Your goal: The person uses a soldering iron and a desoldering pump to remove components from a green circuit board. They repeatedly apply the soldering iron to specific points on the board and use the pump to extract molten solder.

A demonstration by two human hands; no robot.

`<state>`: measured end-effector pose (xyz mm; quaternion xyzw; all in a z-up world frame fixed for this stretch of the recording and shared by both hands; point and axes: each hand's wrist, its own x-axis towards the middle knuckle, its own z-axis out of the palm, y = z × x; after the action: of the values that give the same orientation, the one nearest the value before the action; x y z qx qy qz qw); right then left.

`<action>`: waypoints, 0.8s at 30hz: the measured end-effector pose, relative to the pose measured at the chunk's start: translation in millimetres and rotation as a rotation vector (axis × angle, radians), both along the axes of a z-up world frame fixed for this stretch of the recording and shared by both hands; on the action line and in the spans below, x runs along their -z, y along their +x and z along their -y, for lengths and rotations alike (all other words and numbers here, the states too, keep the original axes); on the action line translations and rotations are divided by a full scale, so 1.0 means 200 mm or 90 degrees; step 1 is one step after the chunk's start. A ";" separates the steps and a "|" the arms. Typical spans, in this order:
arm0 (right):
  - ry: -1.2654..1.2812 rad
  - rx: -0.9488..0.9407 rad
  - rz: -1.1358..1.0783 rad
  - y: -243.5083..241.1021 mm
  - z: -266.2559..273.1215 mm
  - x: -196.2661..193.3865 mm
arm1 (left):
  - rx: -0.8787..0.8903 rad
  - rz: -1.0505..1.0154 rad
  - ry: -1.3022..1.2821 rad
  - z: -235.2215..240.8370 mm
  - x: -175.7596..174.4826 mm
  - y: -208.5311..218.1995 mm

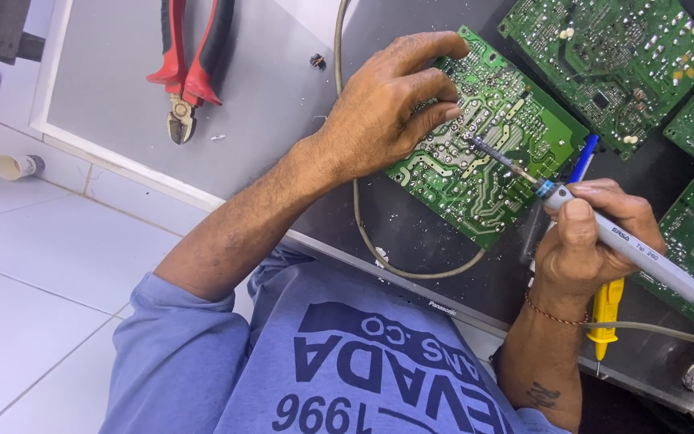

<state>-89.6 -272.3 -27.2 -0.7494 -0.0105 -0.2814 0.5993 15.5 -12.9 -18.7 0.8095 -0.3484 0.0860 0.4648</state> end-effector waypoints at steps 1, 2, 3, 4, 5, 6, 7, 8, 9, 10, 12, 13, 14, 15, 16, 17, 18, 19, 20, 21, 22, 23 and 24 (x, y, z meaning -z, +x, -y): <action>-0.004 0.001 0.005 0.00 0.00 0.00 | 0.002 0.000 0.001 0.00 0.00 0.00; -0.007 0.002 0.011 0.00 0.00 0.00 | 0.005 0.000 0.002 0.00 0.00 0.00; -0.007 0.002 0.011 0.00 0.00 0.00 | 0.004 0.001 0.002 0.00 0.00 0.00; -0.007 0.002 0.020 0.00 0.01 0.01 | 0.006 0.000 -0.002 0.00 0.00 0.00; -0.007 0.002 0.030 0.00 0.01 0.01 | 0.007 0.000 -0.006 0.00 0.00 0.00; -0.007 0.002 0.031 0.00 0.00 0.00 | 0.007 0.001 -0.006 0.00 0.00 0.00; -0.005 -0.001 0.016 0.00 -0.01 -0.01 | 0.004 0.002 -0.002 0.00 0.00 0.00; -0.002 -0.004 0.000 0.00 -0.02 -0.02 | 0.002 0.003 0.003 0.00 0.00 0.00; -0.002 -0.004 -0.001 0.00 -0.02 -0.02 | 0.002 0.003 0.003 0.00 0.00 0.00; 0.001 -0.011 -0.005 0.00 -0.01 -0.01 | 0.001 0.006 0.002 0.00 0.01 0.00; 0.005 -0.018 -0.009 0.01 -0.01 -0.01 | 0.000 0.008 0.002 0.00 0.01 0.00; -0.005 -0.021 -0.012 0.01 -0.02 -0.01 | 0.001 0.006 0.001 0.00 0.01 0.00; -0.016 -0.022 -0.014 0.01 -0.02 -0.02 | 0.002 0.005 -0.001 0.00 0.01 0.00; -0.016 -0.022 -0.013 0.01 -0.02 -0.02 | 0.002 0.005 -0.001 0.00 0.01 0.00; -0.003 -0.021 -0.017 0.01 -0.01 -0.01 | 0.002 0.004 0.001 0.00 0.01 0.00; 0.011 -0.020 -0.021 0.00 -0.01 -0.01 | 0.003 0.004 0.004 0.00 0.01 0.00; 0.011 -0.021 -0.021 0.00 -0.02 -0.01 | 0.003 0.004 0.004 0.00 0.01 0.00; 0.005 -0.013 -0.024 0.00 -0.02 -0.02 | 0.004 0.001 0.005 0.00 0.01 0.00; -0.001 -0.005 -0.028 0.00 -0.02 -0.02 | 0.006 -0.003 0.005 0.00 0.01 0.00; -0.001 -0.005 -0.028 0.00 -0.02 -0.01 | 0.005 -0.003 0.005 0.00 0.01 0.00; 0.000 -0.004 -0.021 0.00 -0.01 -0.01 | 0.006 -0.002 0.004 0.00 0.01 0.00; 0.002 -0.002 -0.013 0.00 -0.01 0.00 | 0.006 -0.001 0.002 0.00 0.01 0.00; 0.002 -0.002 -0.013 0.00 -0.01 -0.01 | 0.006 -0.001 0.002 0.00 0.01 0.00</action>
<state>-89.7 -269.7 -26.1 -0.7514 -0.0050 -0.2727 0.6008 15.8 -12.8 -20.7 0.8086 -0.3523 0.0825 0.4640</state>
